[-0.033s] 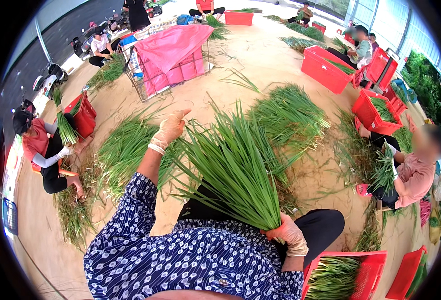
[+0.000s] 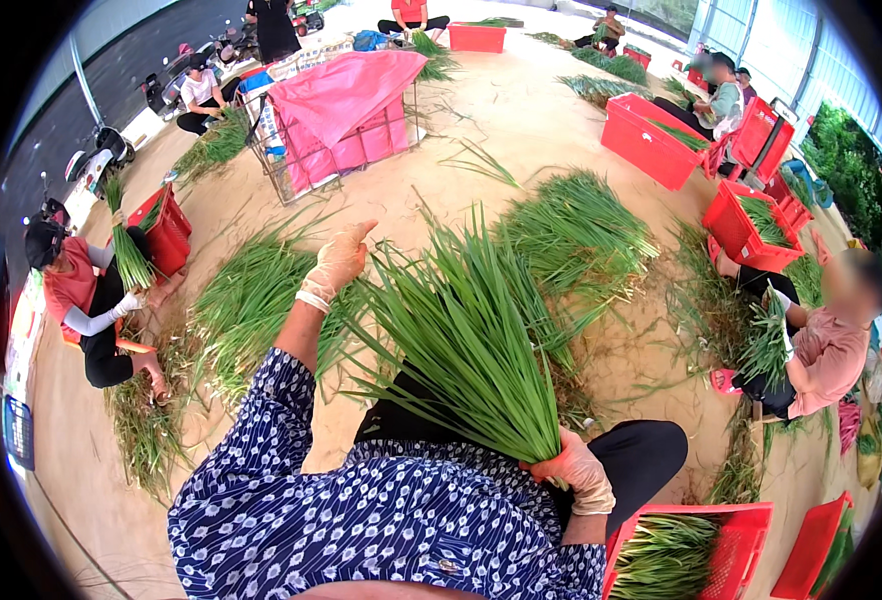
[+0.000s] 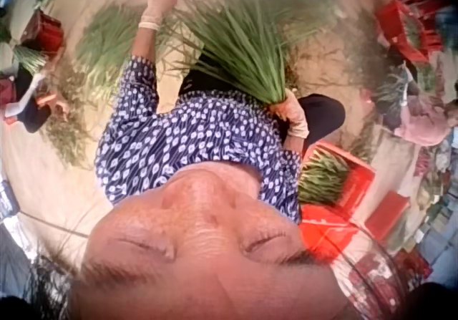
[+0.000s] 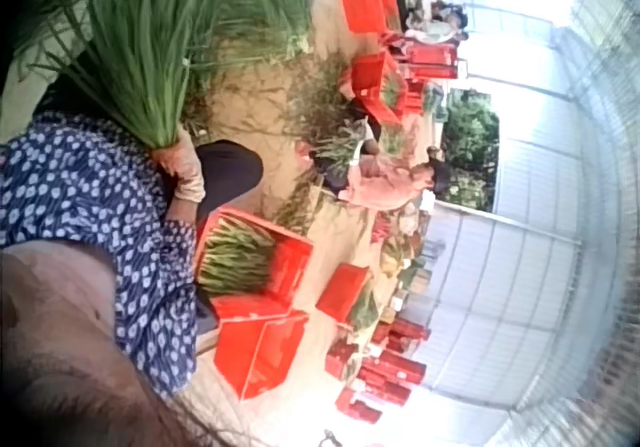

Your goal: The person picks up bunches of green onions from the floor, removes dry or yellowed outer leaves by hand, and places the cleaned bundles into a red plastic crate.

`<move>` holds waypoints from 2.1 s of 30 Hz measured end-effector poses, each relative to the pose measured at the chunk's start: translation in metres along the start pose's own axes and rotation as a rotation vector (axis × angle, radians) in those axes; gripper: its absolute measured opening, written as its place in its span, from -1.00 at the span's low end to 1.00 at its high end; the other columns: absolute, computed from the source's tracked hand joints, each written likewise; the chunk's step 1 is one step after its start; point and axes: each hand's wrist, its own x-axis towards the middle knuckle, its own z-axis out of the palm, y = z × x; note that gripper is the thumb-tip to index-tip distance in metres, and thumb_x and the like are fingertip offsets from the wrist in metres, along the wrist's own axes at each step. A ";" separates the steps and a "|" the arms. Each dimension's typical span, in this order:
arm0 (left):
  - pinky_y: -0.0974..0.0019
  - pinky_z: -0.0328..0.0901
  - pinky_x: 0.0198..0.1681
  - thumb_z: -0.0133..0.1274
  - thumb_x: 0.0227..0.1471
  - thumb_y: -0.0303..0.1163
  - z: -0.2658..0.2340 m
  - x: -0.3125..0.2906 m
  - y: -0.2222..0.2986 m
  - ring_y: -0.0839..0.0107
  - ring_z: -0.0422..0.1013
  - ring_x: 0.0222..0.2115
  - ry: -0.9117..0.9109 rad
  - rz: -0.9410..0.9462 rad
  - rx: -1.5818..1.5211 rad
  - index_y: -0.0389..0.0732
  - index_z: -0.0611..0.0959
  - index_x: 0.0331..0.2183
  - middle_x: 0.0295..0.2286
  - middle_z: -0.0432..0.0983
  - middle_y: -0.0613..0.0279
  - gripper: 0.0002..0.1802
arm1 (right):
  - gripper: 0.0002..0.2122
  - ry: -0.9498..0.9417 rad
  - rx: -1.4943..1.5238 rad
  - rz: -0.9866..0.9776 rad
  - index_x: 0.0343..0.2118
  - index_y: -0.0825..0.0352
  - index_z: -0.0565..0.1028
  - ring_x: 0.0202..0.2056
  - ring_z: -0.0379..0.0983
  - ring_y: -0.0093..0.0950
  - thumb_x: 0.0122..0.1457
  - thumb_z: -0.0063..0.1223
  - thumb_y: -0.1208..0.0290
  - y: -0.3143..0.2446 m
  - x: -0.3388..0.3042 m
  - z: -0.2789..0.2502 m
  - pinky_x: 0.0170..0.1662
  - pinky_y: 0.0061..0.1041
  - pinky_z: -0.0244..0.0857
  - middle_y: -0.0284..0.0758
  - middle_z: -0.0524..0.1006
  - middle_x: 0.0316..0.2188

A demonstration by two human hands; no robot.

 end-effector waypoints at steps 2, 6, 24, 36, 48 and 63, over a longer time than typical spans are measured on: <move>-0.01 0.40 -0.06 -0.08 0.06 -0.56 0.008 0.000 -0.014 -0.06 0.51 -0.13 0.028 -0.034 -0.025 -0.06 0.60 0.05 -0.18 0.58 -0.09 -0.50 | -0.34 0.015 0.020 0.021 0.06 0.42 0.48 -0.30 0.61 -0.36 -0.25 0.22 0.89 -0.001 0.000 0.000 -0.33 -0.42 0.51 -0.21 0.63 -0.24; -0.05 0.41 -0.11 -0.08 0.06 -0.56 0.017 -0.009 -0.006 -0.05 0.54 -0.15 0.043 0.094 -0.052 -0.13 0.64 -0.04 -0.18 0.60 -0.07 -0.58 | -0.35 0.033 -0.029 0.018 0.05 0.43 0.48 -0.30 0.60 -0.35 -0.26 0.21 0.90 -0.003 -0.004 0.000 -0.28 -0.41 0.51 -0.22 0.63 -0.24; 0.19 0.39 -0.25 0.05 0.07 -0.39 0.003 -0.038 0.004 0.22 0.56 -0.37 -0.088 -0.206 -0.260 -0.12 0.73 -0.34 -0.45 0.62 0.07 -0.83 | -0.38 0.043 -0.018 -0.018 0.04 0.44 0.47 -0.30 0.62 -0.33 -0.22 0.23 0.86 0.004 -0.002 -0.001 -0.39 -0.43 0.51 -0.16 0.63 -0.25; 0.05 0.40 -0.12 0.19 0.01 -0.40 -0.026 -0.075 -0.065 0.07 0.47 -0.26 0.352 -0.307 0.052 -0.24 0.28 0.27 -0.17 0.50 -0.14 -0.19 | -0.49 0.110 0.076 -0.123 -0.04 0.50 0.50 -0.42 0.61 -0.34 -0.18 0.22 0.80 -0.016 -0.012 0.009 -0.43 -0.44 0.50 -0.11 0.64 -0.30; 0.49 0.26 -0.43 0.10 0.17 -0.46 -0.053 -0.150 0.089 0.66 0.34 -0.50 -0.342 -0.150 -0.865 -0.29 0.75 -0.24 -0.53 0.49 0.44 -0.81 | -0.55 0.128 0.168 -0.198 -0.08 0.52 0.49 -0.40 0.61 -0.35 -0.14 0.15 0.83 -0.039 -0.006 0.020 -0.48 -0.47 0.45 -0.07 0.63 -0.30; 0.54 0.24 -0.41 0.10 0.18 -0.56 -0.080 -0.108 0.142 0.70 0.31 -0.49 0.096 0.015 -1.044 -0.27 0.73 -0.19 -0.52 0.46 0.48 -0.82 | -0.52 0.118 0.037 -0.167 -0.13 0.51 0.54 -0.43 0.58 -0.38 -0.25 0.17 0.84 -0.037 -0.023 0.037 -0.38 -0.46 0.47 -0.13 0.64 -0.34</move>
